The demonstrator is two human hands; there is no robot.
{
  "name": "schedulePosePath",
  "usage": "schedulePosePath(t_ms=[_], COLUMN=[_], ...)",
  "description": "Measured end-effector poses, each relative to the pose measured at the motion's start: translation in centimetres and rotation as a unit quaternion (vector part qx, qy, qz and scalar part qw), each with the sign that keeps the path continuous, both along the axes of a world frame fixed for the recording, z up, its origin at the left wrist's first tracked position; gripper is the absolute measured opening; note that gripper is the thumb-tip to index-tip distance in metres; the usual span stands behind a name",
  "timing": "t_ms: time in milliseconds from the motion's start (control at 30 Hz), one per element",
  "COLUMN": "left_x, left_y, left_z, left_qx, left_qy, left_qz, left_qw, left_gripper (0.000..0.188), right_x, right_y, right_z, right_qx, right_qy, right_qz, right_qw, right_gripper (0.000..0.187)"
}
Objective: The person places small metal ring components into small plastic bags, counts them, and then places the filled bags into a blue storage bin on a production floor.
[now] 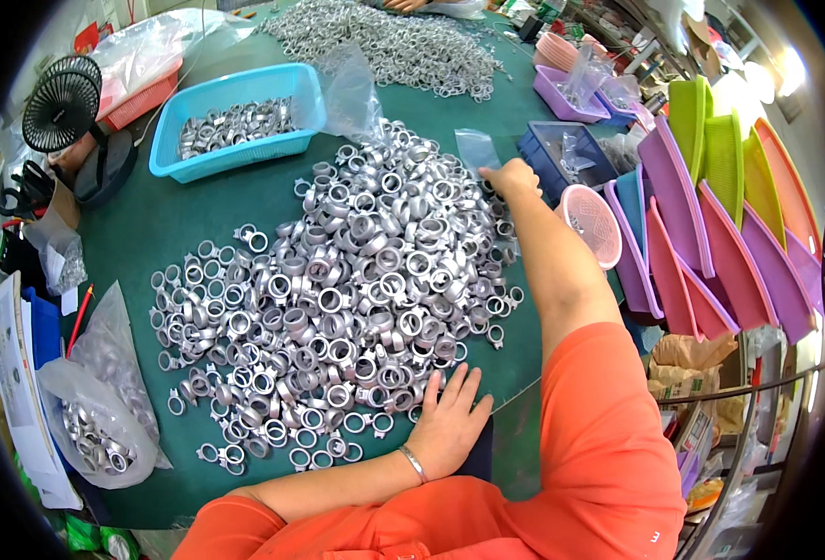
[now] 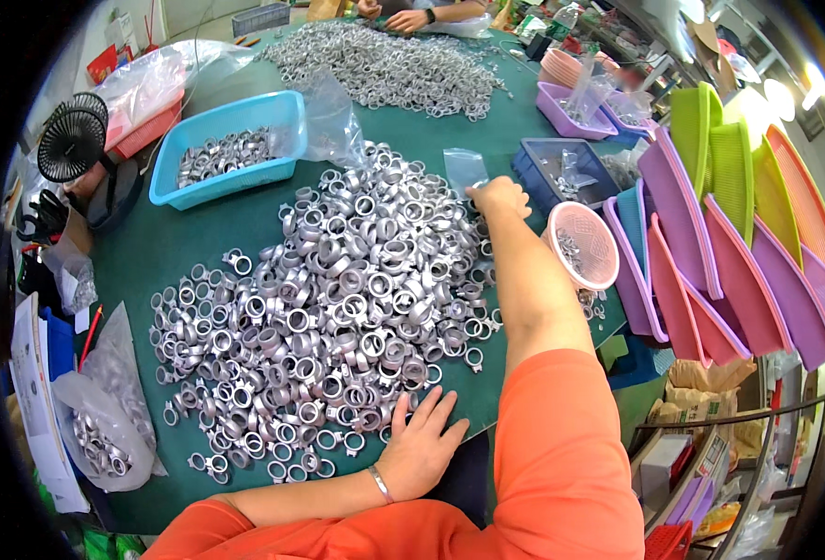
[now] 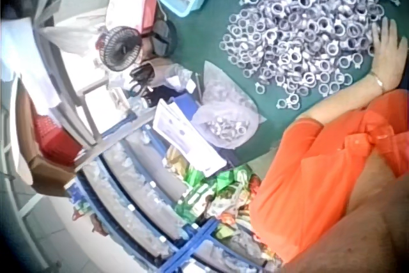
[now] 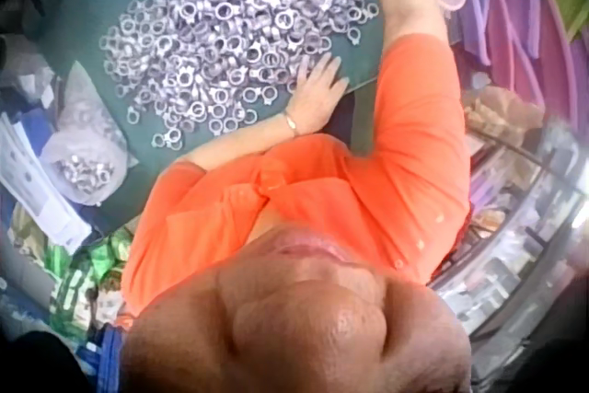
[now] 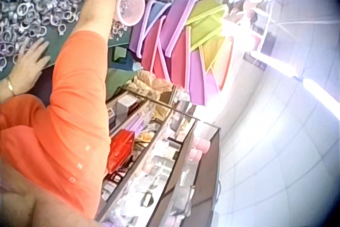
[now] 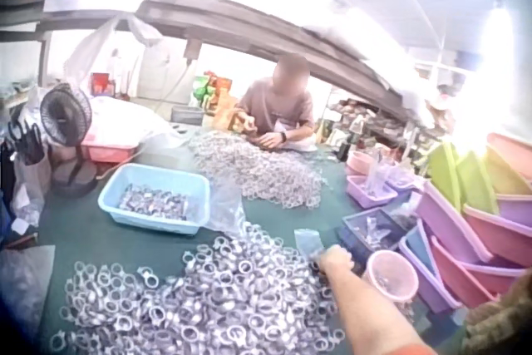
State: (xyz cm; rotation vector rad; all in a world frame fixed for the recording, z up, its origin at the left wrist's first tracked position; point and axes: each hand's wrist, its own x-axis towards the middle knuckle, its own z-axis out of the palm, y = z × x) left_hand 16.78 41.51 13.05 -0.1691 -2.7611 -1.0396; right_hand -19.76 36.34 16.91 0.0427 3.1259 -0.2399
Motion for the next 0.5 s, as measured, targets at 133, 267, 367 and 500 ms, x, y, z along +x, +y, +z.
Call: schedulePosePath(t_ms=[133, 267, 367, 500], left_x=[-0.3, -0.3, -0.4, -0.4], left_y=[0.0, 0.0, 0.0, 0.2], left_z=[0.0, 0.1, 0.2, 0.0], left_qx=[0.01, 0.021, 0.017, 0.019], left_qy=[-0.006, -0.013, 0.004, 0.012], left_qz=[-0.007, 0.0, 0.012, 0.013], left_qw=[1.0, 1.0, 1.0, 1.0], left_gripper=[0.035, 0.033, 0.031, 0.03], right_x=[-4.0, -5.7, -7.0, -7.2], right_y=[2.0, 3.3, 4.6, 6.2], right_z=[-2.3, -0.6, 1.2, 2.5], right_qx=[-0.133, -0.285, -0.371, -0.364], right_qy=[-0.004, 0.08, 0.066, 0.095], right_qz=[0.096, 0.14, 0.183, 0.208], right_qw=[0.986, 0.945, 0.908, 0.903], right_gripper=[0.024, 0.011, 0.008, 0.007])
